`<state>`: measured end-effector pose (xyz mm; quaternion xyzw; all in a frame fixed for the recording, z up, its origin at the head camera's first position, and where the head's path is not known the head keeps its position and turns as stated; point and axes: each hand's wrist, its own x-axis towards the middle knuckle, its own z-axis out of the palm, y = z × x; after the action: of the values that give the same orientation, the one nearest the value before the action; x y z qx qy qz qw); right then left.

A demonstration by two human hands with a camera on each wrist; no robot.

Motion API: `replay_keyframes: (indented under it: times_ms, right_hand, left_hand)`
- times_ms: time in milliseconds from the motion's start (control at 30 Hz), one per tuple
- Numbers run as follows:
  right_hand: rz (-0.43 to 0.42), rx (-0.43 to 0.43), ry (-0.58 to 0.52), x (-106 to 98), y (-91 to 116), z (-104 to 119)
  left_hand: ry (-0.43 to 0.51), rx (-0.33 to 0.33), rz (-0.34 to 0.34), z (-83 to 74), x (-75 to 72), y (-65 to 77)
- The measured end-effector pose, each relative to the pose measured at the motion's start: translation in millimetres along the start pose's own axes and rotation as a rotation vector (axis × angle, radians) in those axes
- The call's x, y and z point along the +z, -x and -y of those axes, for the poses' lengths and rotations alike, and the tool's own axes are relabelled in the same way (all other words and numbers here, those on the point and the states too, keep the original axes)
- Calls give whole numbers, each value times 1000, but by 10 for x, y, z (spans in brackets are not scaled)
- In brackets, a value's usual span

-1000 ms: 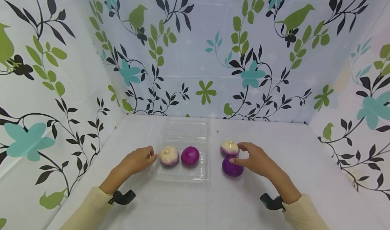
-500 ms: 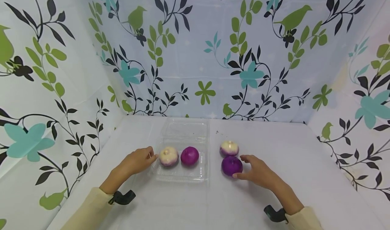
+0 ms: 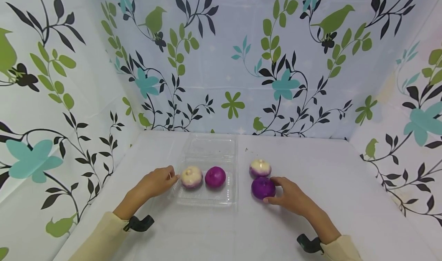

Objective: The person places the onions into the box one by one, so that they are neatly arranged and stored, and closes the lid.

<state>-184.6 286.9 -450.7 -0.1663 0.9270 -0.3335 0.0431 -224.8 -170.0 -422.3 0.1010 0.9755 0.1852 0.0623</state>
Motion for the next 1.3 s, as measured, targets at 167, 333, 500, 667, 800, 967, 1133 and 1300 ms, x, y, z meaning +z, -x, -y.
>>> replay_keyframes:
  times_ms: [167,333,500,667,800,967,1133,1300]
  right_hand:
    - [-17,-4,-3,18,-8,-44]
    - [-24,5,-8,36,-14,-83]
    - [-42,-14,-18,42,-19,-81]
    - [-59,-39,-18,41,-30,-76]
    - [-60,-38,-22,41,-32,-66]
    - [-58,-35,-29,28,-38,-14]
    - [-73,-45,-20,-29,-62,97]
    - [-97,-50,-8,-110,-116,227]
  left_hand:
    - [-2,4,-2,2,-1,-6]
    - [1,1,1,2,2,-7]
    - [-2,-6,2,17,8,-20]
    - [2,-3,2,27,17,-40]
    - [4,-6,3,37,25,-52]
    - [-3,-5,6,47,33,-63]
    - [-1,10,6,44,31,-62]
    - [1,0,13,34,23,-64]
